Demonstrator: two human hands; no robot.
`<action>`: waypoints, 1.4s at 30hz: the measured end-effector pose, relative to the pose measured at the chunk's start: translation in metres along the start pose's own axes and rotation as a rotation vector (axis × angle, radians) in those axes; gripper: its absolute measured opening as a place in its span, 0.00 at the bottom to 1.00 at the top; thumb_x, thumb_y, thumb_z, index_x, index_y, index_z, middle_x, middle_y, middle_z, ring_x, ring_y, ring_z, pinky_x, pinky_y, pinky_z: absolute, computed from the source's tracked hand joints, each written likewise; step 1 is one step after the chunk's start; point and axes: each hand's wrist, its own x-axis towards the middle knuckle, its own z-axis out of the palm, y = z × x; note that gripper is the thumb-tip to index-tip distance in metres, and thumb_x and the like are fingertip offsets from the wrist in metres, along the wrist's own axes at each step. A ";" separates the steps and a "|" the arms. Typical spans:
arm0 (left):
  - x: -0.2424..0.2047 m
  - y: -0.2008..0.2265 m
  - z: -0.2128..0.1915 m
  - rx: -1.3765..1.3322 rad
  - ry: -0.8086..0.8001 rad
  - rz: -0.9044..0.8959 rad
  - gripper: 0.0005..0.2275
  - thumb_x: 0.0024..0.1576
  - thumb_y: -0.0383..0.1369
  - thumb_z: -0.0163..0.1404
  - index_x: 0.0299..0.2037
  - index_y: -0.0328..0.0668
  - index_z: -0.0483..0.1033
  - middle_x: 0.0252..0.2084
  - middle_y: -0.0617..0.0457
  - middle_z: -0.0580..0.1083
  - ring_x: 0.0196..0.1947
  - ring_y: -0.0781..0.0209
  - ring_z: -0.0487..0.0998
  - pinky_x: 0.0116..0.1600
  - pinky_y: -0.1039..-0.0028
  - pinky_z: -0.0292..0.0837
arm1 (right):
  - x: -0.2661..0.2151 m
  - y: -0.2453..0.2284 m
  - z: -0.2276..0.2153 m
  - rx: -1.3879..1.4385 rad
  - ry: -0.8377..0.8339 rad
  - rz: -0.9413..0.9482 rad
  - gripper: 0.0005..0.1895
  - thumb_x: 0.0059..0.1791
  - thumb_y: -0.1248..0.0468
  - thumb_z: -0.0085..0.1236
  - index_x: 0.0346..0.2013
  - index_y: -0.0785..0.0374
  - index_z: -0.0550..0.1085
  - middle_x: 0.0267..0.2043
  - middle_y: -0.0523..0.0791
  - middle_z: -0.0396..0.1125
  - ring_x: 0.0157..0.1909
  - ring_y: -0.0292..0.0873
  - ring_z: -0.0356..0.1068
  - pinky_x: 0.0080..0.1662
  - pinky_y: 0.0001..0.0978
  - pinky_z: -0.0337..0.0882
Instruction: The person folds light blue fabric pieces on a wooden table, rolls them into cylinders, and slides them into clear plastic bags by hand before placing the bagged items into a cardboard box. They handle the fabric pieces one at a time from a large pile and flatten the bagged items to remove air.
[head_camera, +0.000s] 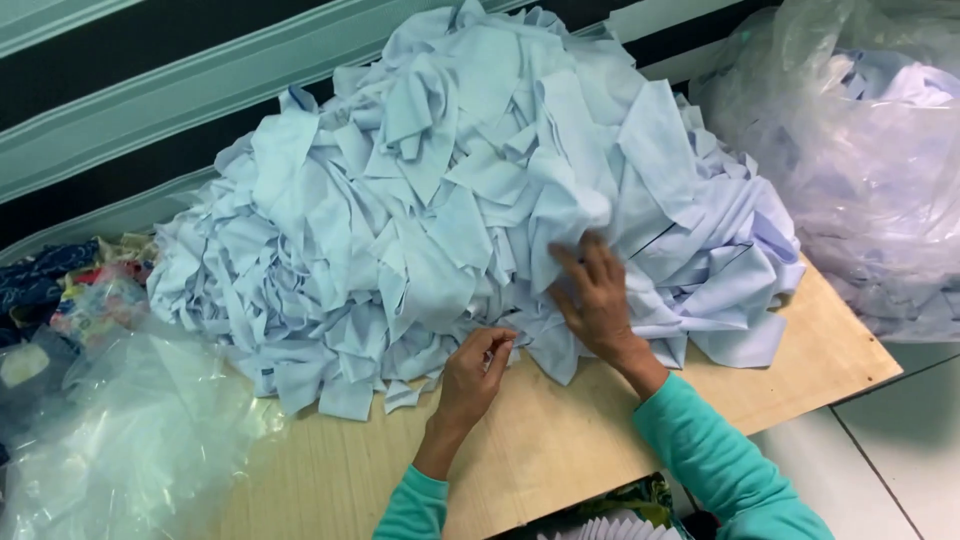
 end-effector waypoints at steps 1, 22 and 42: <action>0.002 -0.006 0.006 0.003 -0.002 -0.006 0.06 0.62 0.28 0.50 0.45 0.40 0.79 0.40 0.53 0.79 0.34 0.62 0.77 0.38 0.74 0.72 | -0.004 -0.003 0.007 -0.002 -0.031 -0.068 0.29 0.53 0.57 0.60 0.69 0.55 0.66 0.70 0.59 0.57 0.71 0.63 0.58 0.64 0.54 0.60; -0.012 -0.029 0.029 0.128 0.034 0.133 0.12 0.60 0.22 0.49 0.54 0.38 0.73 0.47 0.47 0.76 0.43 0.53 0.80 0.43 0.71 0.80 | 0.013 0.036 -0.031 -0.206 0.203 0.132 0.26 0.54 0.52 0.59 0.64 0.56 0.68 0.65 0.50 0.62 0.65 0.52 0.62 0.59 0.47 0.60; -0.021 -0.056 0.034 0.144 0.040 0.091 0.11 0.60 0.22 0.48 0.53 0.33 0.74 0.43 0.46 0.76 0.38 0.52 0.77 0.41 0.68 0.76 | -0.004 -0.045 -0.017 0.233 -0.135 -0.461 0.15 0.59 0.51 0.48 0.54 0.52 0.75 0.61 0.47 0.70 0.59 0.48 0.73 0.61 0.57 0.59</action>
